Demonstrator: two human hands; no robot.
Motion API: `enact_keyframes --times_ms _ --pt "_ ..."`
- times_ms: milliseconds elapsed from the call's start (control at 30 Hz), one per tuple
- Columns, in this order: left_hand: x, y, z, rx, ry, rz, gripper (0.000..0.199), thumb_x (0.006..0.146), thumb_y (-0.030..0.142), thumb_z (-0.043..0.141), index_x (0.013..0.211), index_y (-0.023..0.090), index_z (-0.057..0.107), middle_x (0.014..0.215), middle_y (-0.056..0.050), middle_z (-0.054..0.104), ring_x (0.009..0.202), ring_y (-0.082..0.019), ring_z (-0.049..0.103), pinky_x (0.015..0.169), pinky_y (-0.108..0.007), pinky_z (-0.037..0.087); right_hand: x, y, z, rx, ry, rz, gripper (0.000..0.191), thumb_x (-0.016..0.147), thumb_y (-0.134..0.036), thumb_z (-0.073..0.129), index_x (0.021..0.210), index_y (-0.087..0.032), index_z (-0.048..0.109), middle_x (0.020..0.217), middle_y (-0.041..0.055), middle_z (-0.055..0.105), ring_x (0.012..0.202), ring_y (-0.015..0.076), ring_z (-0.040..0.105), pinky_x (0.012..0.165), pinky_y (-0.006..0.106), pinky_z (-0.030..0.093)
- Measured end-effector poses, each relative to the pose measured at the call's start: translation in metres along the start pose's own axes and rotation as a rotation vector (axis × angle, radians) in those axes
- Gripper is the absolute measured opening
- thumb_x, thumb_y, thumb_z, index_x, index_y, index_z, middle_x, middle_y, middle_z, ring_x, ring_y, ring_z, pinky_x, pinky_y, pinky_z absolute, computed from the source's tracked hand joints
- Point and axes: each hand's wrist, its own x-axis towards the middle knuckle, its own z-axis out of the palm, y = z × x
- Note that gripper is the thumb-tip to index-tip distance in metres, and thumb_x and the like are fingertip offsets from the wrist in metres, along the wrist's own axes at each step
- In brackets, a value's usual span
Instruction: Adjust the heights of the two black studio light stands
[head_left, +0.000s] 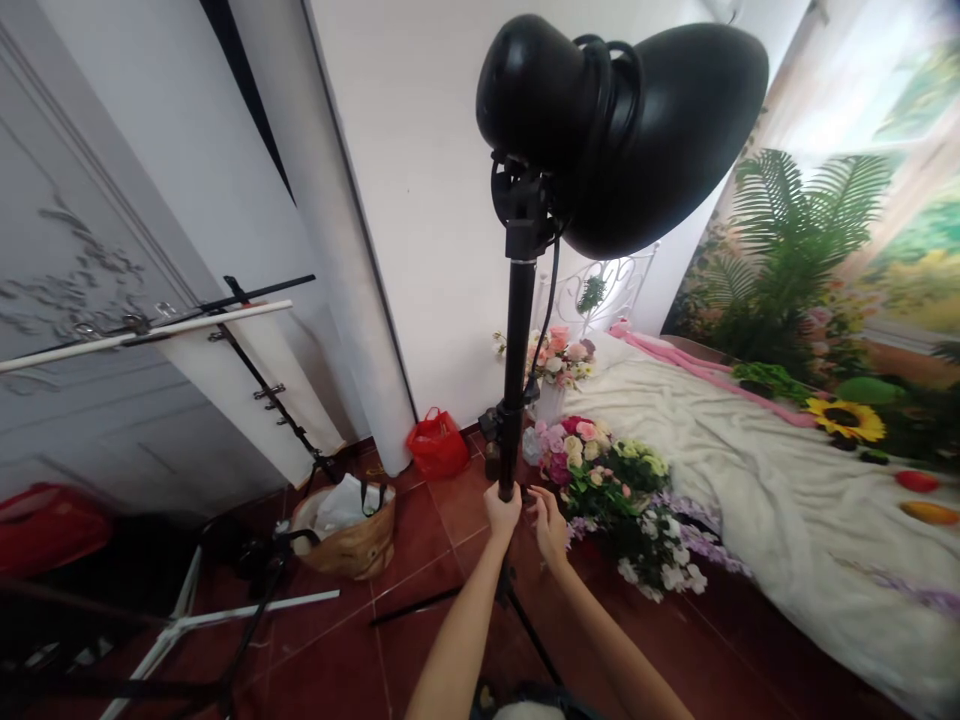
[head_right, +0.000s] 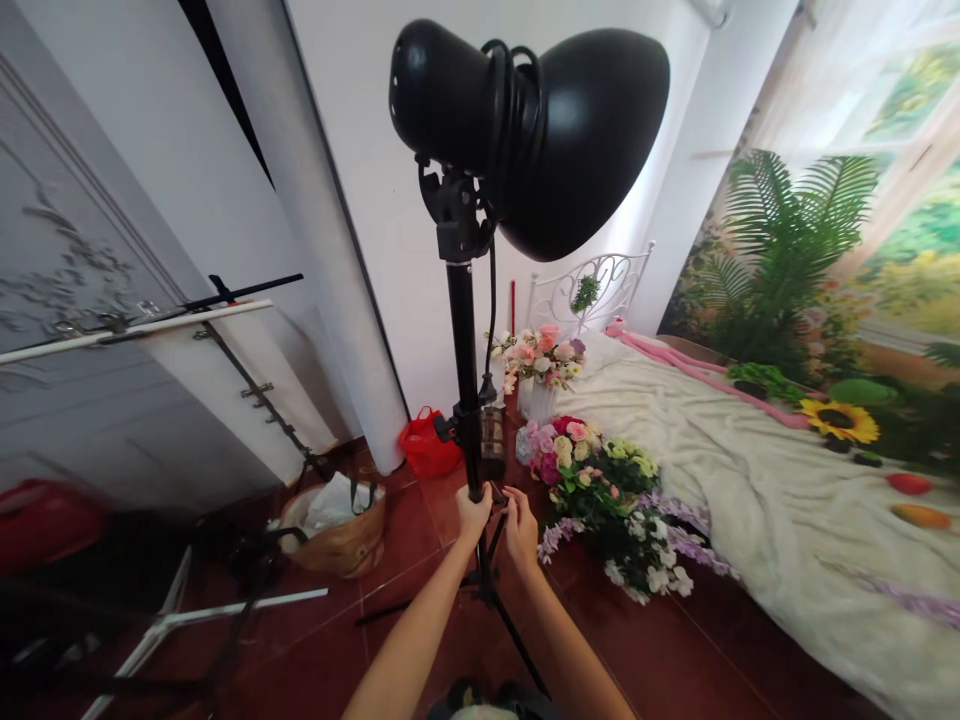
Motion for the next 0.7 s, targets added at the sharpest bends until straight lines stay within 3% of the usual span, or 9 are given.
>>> enact_keyframes --times_ms 267,467,700 --pt "0.001 -0.006 0.002 -0.027 -0.023 0.006 0.026 0.071 0.034 0.055 0.056 0.013 0.055 0.052 -0.002 0.053 0.049 -0.010 0.047 0.047 -0.020 0.035 -0.001 -0.004 -0.013 -0.071 -0.207 -0.036 0.047 0.086 -0.047 0.035 0.116 -0.018 0.056 0.095 0.0067 0.066 0.079 0.0188 0.061 0.065 0.029 0.050" --pt "0.002 -0.004 0.003 -0.024 -0.016 0.000 0.028 0.070 0.036 0.056 0.054 0.013 0.055 0.051 -0.002 0.053 0.048 -0.010 0.046 0.046 -0.019 0.034 0.007 0.003 -0.002 0.004 -0.198 0.006 0.049 0.085 -0.057 0.034 0.100 -0.017 0.059 0.089 0.0068 0.064 0.076 0.0179 0.060 0.061 0.025 0.048" --pt "0.001 -0.004 0.003 0.011 -0.002 0.022 0.027 0.070 0.034 0.056 0.052 0.014 0.053 0.048 0.000 0.049 0.045 -0.009 0.044 0.045 -0.019 0.032 0.028 0.016 0.003 -0.090 -0.235 0.213 0.052 0.079 -0.066 0.038 0.063 -0.018 0.049 0.054 -0.0003 0.054 0.052 0.0131 0.054 0.052 0.022 0.045"
